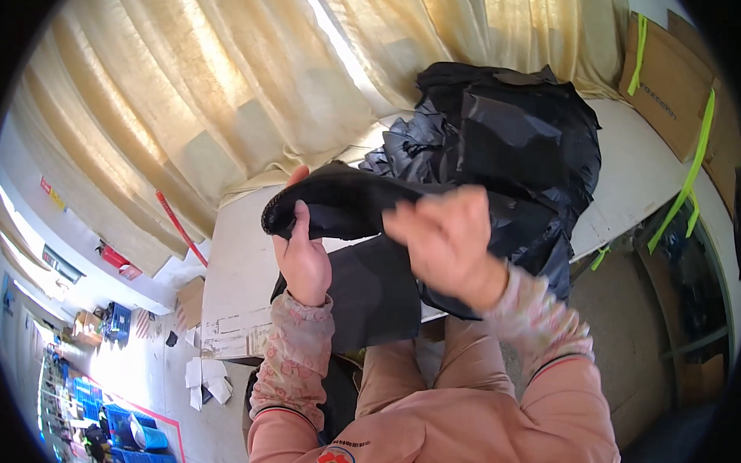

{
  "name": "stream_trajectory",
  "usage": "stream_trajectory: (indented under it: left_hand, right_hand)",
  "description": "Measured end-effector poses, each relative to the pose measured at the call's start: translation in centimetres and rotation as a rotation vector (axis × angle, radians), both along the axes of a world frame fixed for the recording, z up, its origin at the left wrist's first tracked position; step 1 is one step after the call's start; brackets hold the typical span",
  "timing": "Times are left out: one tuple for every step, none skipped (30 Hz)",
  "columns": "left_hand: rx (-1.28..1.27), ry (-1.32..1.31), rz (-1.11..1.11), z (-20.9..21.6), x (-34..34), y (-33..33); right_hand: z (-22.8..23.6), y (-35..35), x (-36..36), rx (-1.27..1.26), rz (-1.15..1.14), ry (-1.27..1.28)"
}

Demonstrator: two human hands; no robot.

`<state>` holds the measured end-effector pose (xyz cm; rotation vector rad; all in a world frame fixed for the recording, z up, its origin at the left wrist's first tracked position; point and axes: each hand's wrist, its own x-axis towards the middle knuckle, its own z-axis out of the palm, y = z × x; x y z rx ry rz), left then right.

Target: Inspecting and sorting black fabric parts for manufacturing.

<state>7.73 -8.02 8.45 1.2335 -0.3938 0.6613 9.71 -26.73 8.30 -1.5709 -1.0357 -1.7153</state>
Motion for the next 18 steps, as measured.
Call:
stream_trajectory:
  left_hand:
    - [-0.036,0.001,0.010,0.1,-0.4,0.0]
    - [-0.074,0.004,0.014,0.2,-0.7,-0.1]
    - [-0.044,-0.029,0.040,0.1,-0.9,0.1]
    - [-0.040,-0.030,0.045,0.4,-1.2,0.1]
    - [0.043,-0.048,0.054,0.7,-1.7,0.0]
    - [0.126,-0.065,0.062,1.1,-2.1,-0.1]
    - [0.215,-0.080,0.123,1.6,-2.8,-0.1]
    - [0.213,-0.082,0.099,1.9,-3.0,-0.6]
    - [0.344,-0.062,0.127,2.2,-3.5,-1.0]
    - [0.485,-0.048,0.177,2.9,-4.5,-0.9]
    - [0.437,-0.075,0.121,2.8,-4.9,-0.8]
    - [0.479,-0.067,0.205,3.1,-5.6,-1.0]
    - [0.480,-0.052,0.230,3.1,-5.9,-0.8]
    - [0.488,-0.038,0.266,3.3,-6.4,-0.6]
    - [0.497,-0.095,0.265,3.4,-6.8,-0.6]
    - [0.504,-0.148,0.268,3.4,-7.1,-0.4]
    - [0.506,-0.144,0.227,3.4,-7.2,0.2]
    - [0.507,-0.139,0.222,3.2,-7.1,1.0]
  right_hand:
    - [-2.4,0.4,-1.3,-0.024,0.059,0.073]
    - [-4.1,1.2,-2.7,-0.035,0.104,0.151]
    - [-6.1,1.2,-3.4,-0.207,0.172,0.335]
    - [-6.5,2.2,-3.4,-0.204,0.178,0.332]
    - [-6.8,3.5,-3.6,-0.136,0.164,0.622]
    - [-6.9,4.3,-3.8,-0.063,0.146,0.910]
    - [-5.9,4.4,-3.1,-0.152,0.251,1.193]
    - [-5.6,4.2,-1.9,-0.140,0.229,1.195]
    - [-5.3,4.3,-0.6,-0.053,0.237,1.036]
    - [-4.4,5.0,0.1,0.028,0.265,0.866]
    - [-3.7,5.4,0.7,0.032,0.324,0.809]
    - [-2.9,5.9,1.2,0.036,0.382,0.752]
    - [-2.1,5.9,1.4,0.010,0.467,0.737]
    - [-1.3,6.1,1.3,0.030,0.570,0.721]
    - [-1.0,6.4,1.7,-0.005,0.605,0.660]
    - [-0.8,6.7,1.8,-0.043,0.641,0.602]
    - [-0.7,7.2,1.1,0.038,0.737,0.644]
    - [-1.1,7.2,0.8,0.042,0.734,0.649]
